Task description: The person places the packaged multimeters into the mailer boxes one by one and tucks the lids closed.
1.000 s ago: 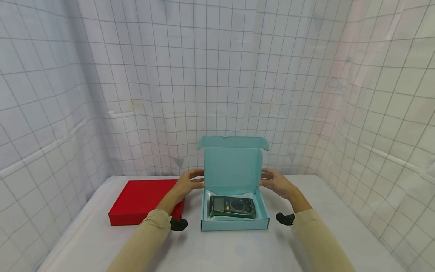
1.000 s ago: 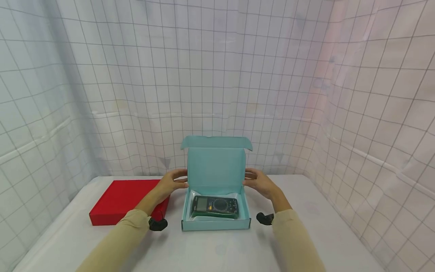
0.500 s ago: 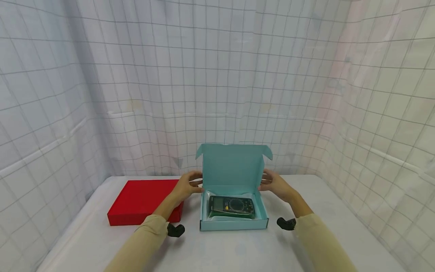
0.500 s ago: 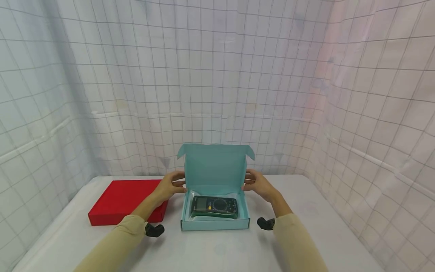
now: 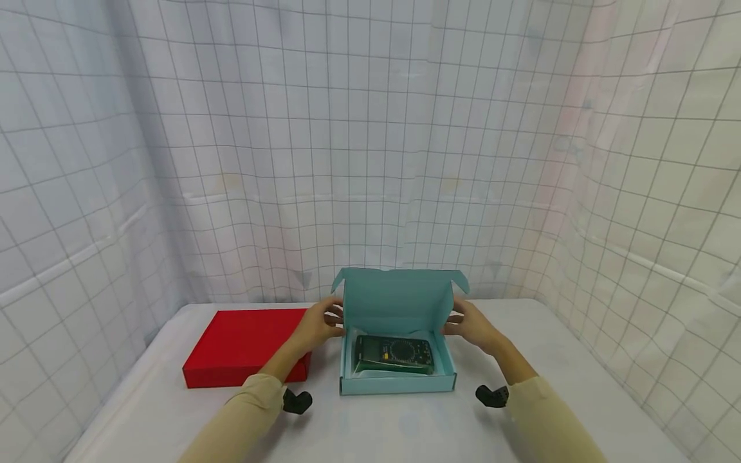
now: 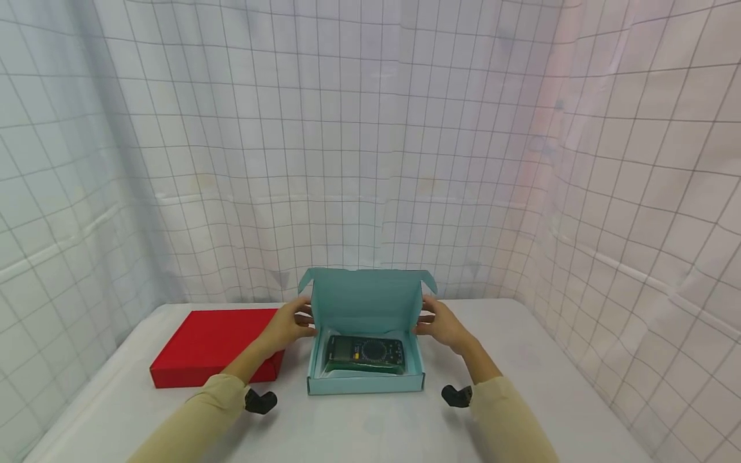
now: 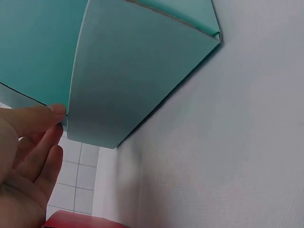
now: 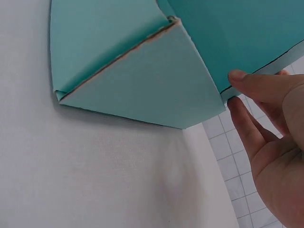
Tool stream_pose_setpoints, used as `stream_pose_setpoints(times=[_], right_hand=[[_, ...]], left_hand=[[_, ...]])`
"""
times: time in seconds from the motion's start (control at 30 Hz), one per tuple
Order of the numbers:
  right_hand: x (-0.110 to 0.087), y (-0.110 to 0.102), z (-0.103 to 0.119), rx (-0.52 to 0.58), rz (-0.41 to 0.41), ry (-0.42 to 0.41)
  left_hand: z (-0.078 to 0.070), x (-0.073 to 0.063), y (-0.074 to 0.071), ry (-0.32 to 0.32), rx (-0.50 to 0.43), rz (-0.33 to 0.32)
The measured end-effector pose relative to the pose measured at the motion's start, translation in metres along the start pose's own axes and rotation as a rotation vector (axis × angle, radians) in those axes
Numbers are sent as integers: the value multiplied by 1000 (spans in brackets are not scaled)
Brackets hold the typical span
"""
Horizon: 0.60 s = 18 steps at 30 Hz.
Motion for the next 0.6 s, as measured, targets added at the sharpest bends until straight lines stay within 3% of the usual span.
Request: stream_pose_setpoints(times=[0.27,0.6], right_hand=[[-2,2,8,10,-19,-48],[-10,1,5,-113,-58,6]], left_hand=[[1,-3,-1,-18,-40,-30],[2,-6,2,-45,24,-49]])
Point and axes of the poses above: each hand's wrist, its own x-axis towards the middle knuckle, its own y-axis out of the palm, z = x × y, the point moved 10 cm from there along x, towards the middle knuckle, and after that the axes turned 8 degrees about -y, right-handed, at the moved point
